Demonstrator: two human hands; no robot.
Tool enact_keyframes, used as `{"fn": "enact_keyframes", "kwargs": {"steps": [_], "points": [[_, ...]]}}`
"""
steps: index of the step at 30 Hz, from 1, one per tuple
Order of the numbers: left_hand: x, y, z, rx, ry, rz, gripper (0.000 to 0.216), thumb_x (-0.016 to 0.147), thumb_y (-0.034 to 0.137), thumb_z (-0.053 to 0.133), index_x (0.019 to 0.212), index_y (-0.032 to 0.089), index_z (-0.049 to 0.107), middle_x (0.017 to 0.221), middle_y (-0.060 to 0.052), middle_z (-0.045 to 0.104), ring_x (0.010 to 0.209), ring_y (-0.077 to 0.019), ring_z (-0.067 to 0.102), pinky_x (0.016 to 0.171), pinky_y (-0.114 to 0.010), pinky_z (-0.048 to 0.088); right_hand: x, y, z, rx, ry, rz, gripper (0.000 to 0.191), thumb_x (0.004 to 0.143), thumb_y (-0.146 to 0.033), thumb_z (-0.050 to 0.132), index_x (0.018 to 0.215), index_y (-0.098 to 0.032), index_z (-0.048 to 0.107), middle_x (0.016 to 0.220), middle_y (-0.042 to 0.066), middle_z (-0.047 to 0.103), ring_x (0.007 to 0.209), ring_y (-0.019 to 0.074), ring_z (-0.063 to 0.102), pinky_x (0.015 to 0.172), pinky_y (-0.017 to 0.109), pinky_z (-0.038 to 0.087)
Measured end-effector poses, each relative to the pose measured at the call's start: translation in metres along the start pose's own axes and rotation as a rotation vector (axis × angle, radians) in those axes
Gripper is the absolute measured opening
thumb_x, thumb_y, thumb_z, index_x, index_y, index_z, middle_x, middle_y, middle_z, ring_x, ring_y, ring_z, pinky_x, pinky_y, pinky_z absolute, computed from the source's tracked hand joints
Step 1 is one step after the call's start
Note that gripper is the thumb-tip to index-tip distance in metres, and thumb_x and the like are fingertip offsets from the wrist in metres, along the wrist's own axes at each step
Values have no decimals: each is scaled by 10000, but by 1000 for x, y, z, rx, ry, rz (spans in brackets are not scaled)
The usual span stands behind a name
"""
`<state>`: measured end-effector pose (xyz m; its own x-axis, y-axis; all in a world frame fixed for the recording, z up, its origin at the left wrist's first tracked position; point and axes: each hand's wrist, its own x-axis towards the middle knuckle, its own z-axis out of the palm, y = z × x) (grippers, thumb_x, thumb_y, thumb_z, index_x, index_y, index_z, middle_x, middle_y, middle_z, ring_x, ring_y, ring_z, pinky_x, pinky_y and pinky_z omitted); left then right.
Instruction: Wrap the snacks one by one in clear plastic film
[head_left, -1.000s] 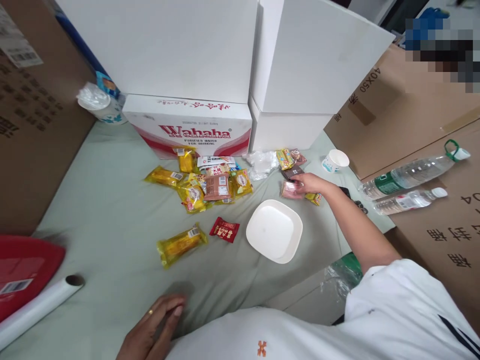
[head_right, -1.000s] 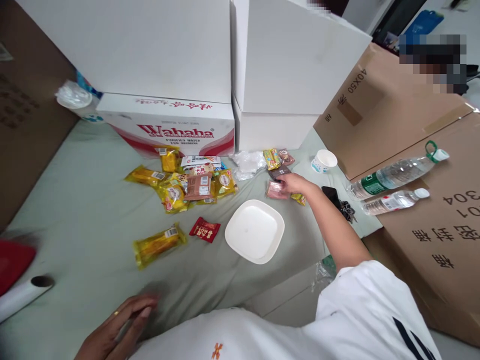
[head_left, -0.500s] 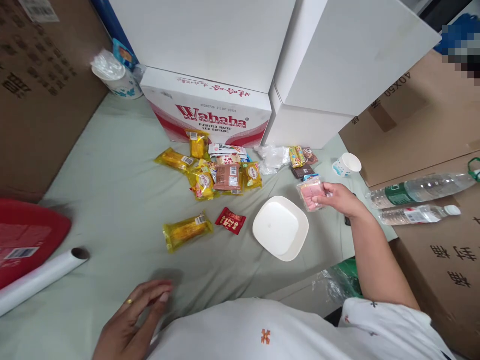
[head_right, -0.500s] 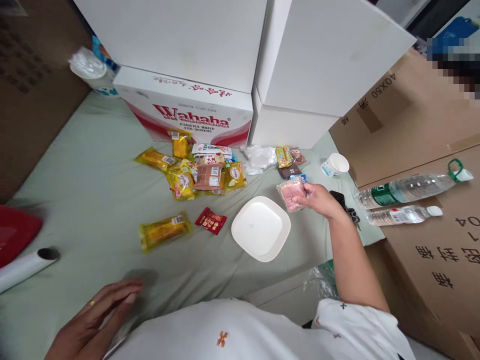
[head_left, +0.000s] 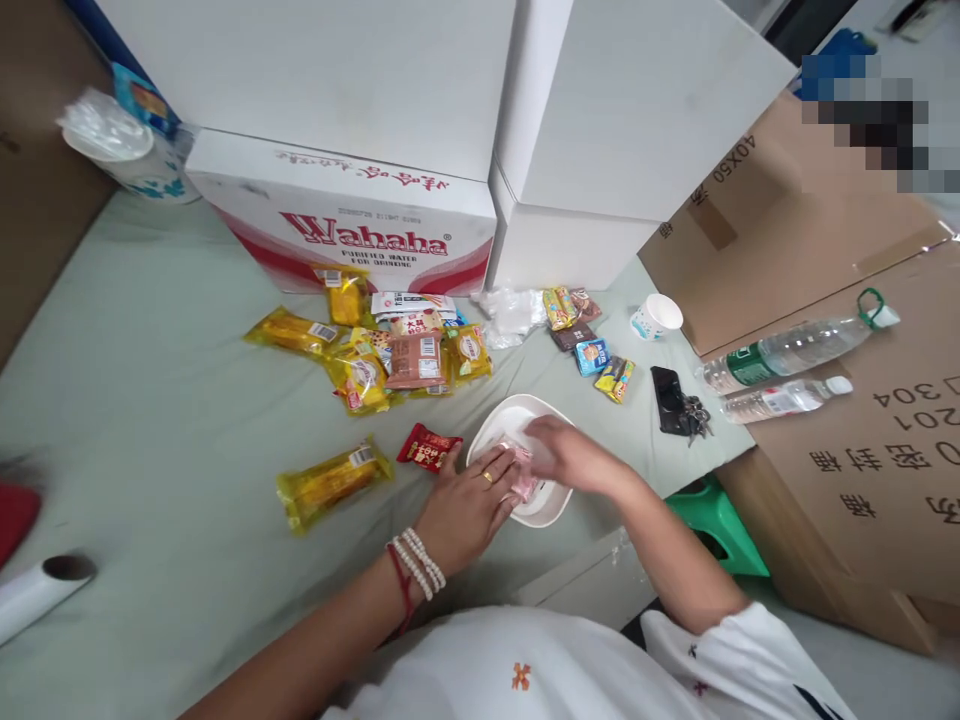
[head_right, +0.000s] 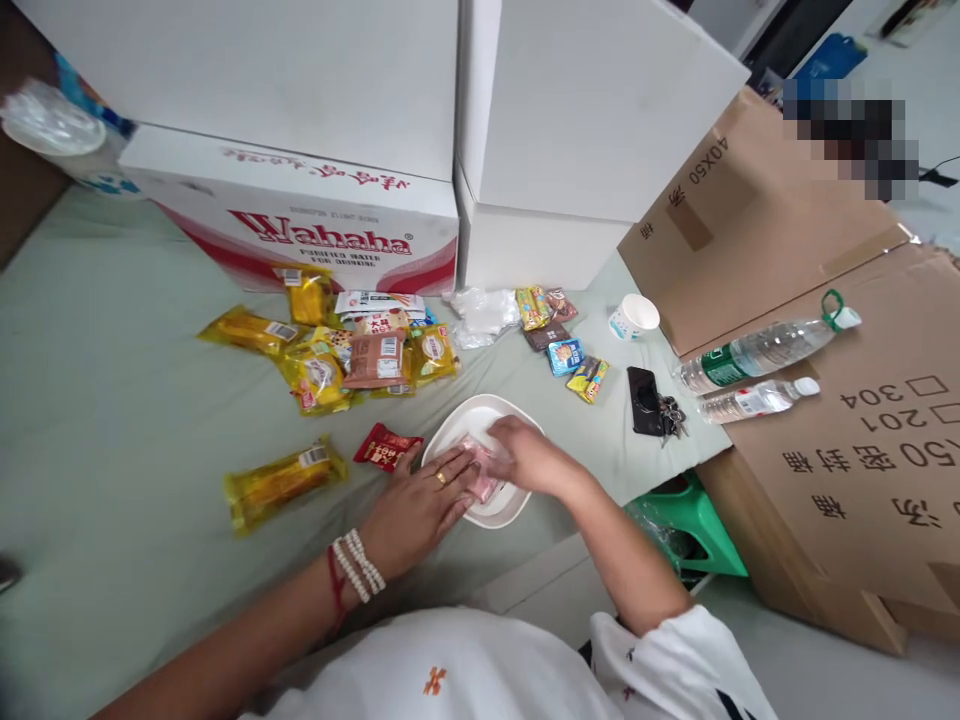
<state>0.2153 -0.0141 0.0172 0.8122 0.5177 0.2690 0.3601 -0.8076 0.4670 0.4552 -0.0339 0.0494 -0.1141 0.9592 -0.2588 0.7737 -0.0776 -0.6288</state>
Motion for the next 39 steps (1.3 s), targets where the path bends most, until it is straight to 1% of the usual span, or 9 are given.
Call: {"fn": "enact_keyframes", "kwargs": {"steps": [4,7,10,15,21,24,32,36,39], "points": [[0,-5,7,-36,-25,-53,283,1037,332,474,1242,273,661,1394,-37,675,1328,-220,574,1237,-573,116,-15,71,-55,31,813,633,387,937,-479,522,1092,-195,734,1093,125,751,1041,277,668,917,351,484],[-2,-5,8,-66,-16,-59,290,1033,316,480,1264,268,649,1409,-40,664,1359,-216,544,1229,-547,151,-5,121,-88,37,898,845,405,912,-470,570,905,-110,754,933,235,746,1070,373,666,872,394,493],[-2,-6,10,-67,-24,-47,299,1025,295,487,1278,261,643,1404,-45,665,1370,-217,530,1215,-531,206,19,146,-94,119,866,879,345,846,-461,708,722,-140,717,722,174,714,942,353,704,769,361,521],[-1,-4,12,-72,-26,-70,303,1018,276,485,1279,259,638,1395,-41,670,1368,-233,525,1205,-554,213,43,146,-78,325,855,783,288,958,-421,672,929,-135,686,820,23,704,711,150,679,670,290,567],[-1,0,9,-59,-20,-71,259,1001,283,526,1226,271,656,1381,-39,680,1355,-226,541,1253,-600,66,0,111,-88,484,838,541,424,689,-456,849,951,-147,726,721,33,728,645,199,688,576,282,557],[0,0,9,-51,-26,-75,258,995,277,536,1220,263,662,1382,-47,679,1349,-230,548,1258,-609,51,-24,75,-96,524,653,398,532,650,-476,857,1059,-155,748,891,53,769,735,199,703,619,275,559],[-3,3,9,12,19,-37,290,997,282,528,1238,227,678,1351,-78,692,1352,-260,547,1261,-604,120,24,-42,-12,-418,-88,144,187,886,-230,656,1027,-128,725,973,143,764,899,263,713,789,305,509],[-13,3,1,-16,78,64,361,998,323,521,1327,225,633,1388,-98,667,1397,-259,510,1281,-577,88,34,-59,25,-497,-84,140,337,907,-166,601,1232,-80,639,1139,209,720,967,281,702,811,322,507],[-19,0,0,-51,73,80,380,982,375,561,1326,230,631,1363,-89,682,1377,-260,530,1290,-578,36,28,-42,12,-417,23,48,361,971,-213,518,1315,-171,620,1250,148,699,1042,258,685,888,330,507]]}}
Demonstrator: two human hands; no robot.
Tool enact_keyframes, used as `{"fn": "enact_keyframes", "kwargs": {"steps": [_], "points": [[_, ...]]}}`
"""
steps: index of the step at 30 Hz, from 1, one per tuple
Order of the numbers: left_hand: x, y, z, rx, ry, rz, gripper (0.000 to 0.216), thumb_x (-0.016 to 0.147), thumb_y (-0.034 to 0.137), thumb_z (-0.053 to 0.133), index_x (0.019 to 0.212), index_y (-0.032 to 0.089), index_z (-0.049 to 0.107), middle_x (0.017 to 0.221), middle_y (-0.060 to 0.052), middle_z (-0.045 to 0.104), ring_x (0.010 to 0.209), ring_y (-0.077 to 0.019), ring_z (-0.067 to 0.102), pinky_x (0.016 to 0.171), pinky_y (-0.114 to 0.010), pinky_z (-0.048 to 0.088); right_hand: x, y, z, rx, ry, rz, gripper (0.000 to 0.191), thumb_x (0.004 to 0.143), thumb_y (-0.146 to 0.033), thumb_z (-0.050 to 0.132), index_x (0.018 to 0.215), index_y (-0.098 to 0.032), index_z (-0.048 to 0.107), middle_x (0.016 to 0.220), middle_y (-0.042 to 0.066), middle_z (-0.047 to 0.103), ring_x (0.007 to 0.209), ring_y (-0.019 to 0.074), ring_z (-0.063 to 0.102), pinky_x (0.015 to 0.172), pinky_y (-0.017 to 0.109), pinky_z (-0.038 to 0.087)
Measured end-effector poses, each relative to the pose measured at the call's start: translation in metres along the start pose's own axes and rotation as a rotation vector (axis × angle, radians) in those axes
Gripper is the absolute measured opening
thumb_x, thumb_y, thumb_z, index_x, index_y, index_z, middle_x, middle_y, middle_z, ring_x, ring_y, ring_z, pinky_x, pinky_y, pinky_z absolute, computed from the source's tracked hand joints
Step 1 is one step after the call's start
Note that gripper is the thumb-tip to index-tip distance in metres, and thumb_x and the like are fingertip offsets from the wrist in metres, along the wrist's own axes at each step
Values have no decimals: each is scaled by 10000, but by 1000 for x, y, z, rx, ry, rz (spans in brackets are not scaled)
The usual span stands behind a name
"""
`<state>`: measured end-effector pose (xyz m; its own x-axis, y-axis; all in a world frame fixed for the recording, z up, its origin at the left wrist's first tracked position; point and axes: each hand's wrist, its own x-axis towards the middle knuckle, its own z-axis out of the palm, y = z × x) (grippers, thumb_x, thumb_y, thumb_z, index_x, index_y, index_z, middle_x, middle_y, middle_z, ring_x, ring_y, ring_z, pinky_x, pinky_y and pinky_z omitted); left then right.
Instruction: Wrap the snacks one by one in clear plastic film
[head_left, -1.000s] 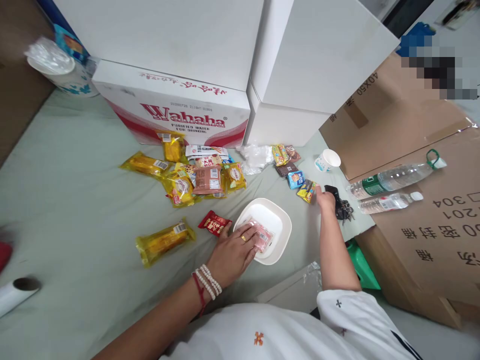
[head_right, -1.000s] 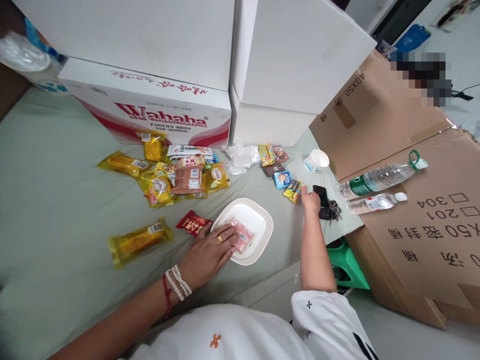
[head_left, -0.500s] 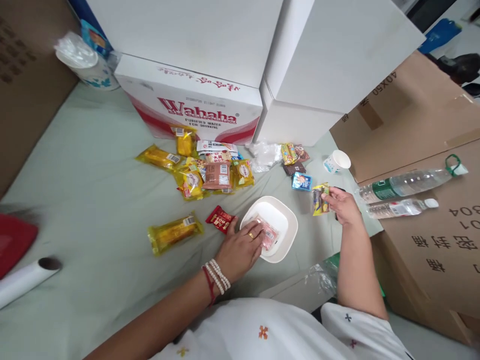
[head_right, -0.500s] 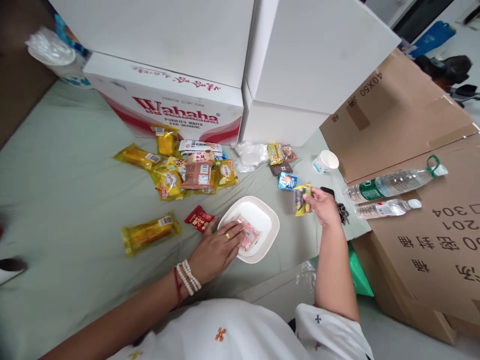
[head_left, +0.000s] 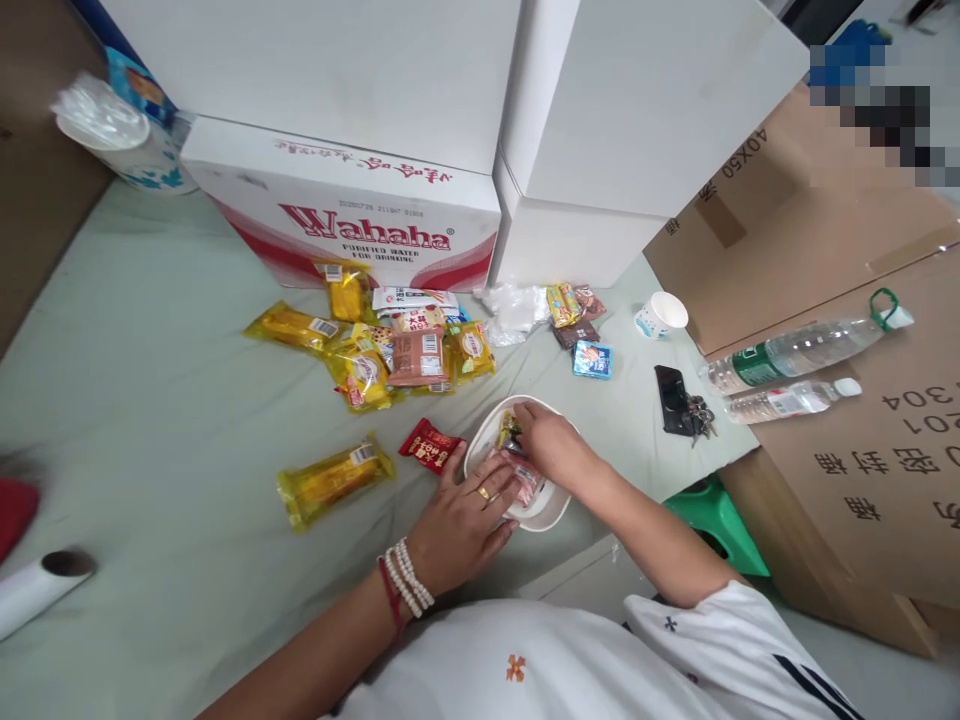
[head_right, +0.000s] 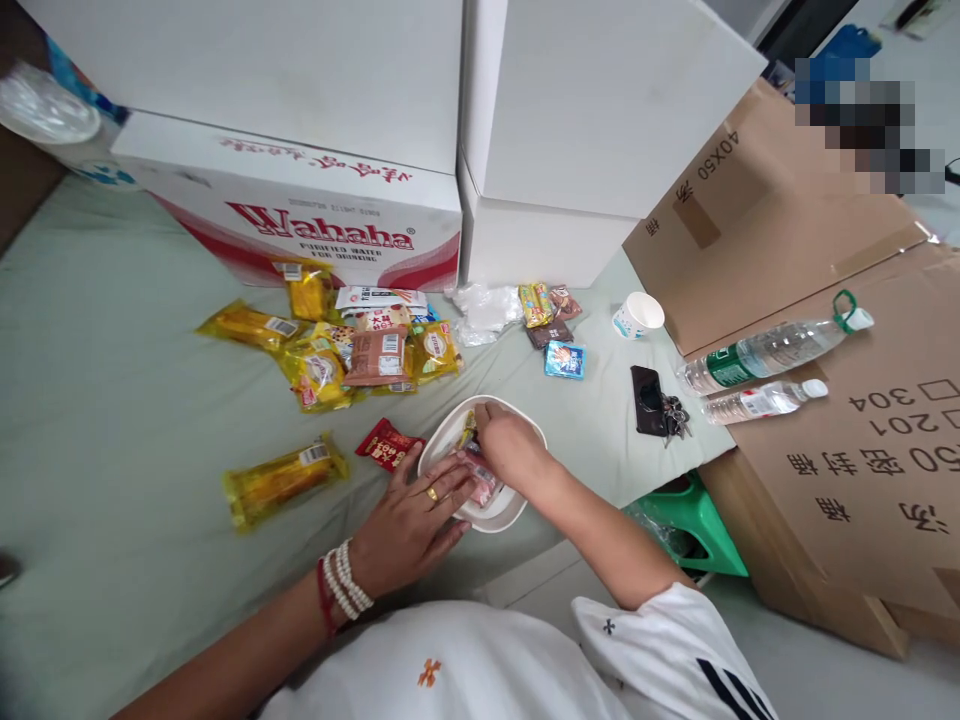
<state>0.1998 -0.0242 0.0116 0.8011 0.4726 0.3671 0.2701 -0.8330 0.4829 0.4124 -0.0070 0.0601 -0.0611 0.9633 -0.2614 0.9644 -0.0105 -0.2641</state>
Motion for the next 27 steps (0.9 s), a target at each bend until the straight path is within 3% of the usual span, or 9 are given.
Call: {"fn": "enact_keyframes", "kwargs": {"steps": [2,5,7,11,14,17,23,25,27], "points": [[-3,-1,1,-9,-8,-23,374,977,385,570,1302,215,643,1351,-93,686,1380,-263,525,1294,-568,42,5,36,-16,123,203,36,330,998,-296,497,1276,-241,667,1246,99,711,1114,250,665,978,339,484],[-4,-1,3,-4,-22,-41,341,985,351,549,1274,205,654,1332,-99,689,1380,-264,518,1291,-565,77,27,108,-45,309,565,413,433,973,-359,537,1361,-190,627,1425,153,600,1344,295,521,1099,388,407],[-5,0,3,-3,-19,-53,330,988,339,541,1266,203,656,1313,-96,695,1373,-265,521,1287,-566,93,43,149,-57,461,558,610,613,871,-356,674,1425,-118,561,1454,211,562,1349,320,505,1081,410,415],[-8,1,5,-16,-11,-48,344,978,363,558,1271,206,646,1320,-97,687,1377,-274,510,1275,-555,125,54,188,-51,649,372,619,609,654,-387,852,1157,-77,704,1046,148,755,953,247,679,832,331,523],[-12,2,9,-14,-17,-48,352,966,355,571,1281,211,636,1349,-108,669,1384,-282,499,1258,-568,141,42,188,-31,772,300,581,540,565,-465,878,944,-109,732,849,69,751,773,185,654,705,275,505],[-12,3,16,14,-17,-61,321,966,269,553,1270,214,641,1333,-108,681,1369,-277,513,1232,-580,181,19,179,-18,854,306,565,596,500,-555,878,882,-130,711,773,36,720,685,164,613,617,255,461],[-6,6,24,25,-13,-63,312,957,227,552,1253,229,650,1288,-102,700,1318,-265,556,1220,-612,196,-30,148,-38,953,398,528,609,571,-625,849,930,-162,682,720,-3,663,570,124,517,488,227,323],[-6,7,22,17,-14,-63,334,945,227,551,1265,226,645,1299,-114,690,1329,-282,548,1217,-623,218,-38,125,-49,1026,330,438,576,633,-611,835,970,-168,687,778,14,685,589,129,541,495,225,345],[-7,9,16,10,48,-47,365,923,199,540,1276,217,633,1298,-123,683,1343,-291,539,1216,-621,247,-35,97,-54,1063,138,292,523,697,-571,814,1008,-167,699,846,32,711,662,151,601,573,241,435]]}}
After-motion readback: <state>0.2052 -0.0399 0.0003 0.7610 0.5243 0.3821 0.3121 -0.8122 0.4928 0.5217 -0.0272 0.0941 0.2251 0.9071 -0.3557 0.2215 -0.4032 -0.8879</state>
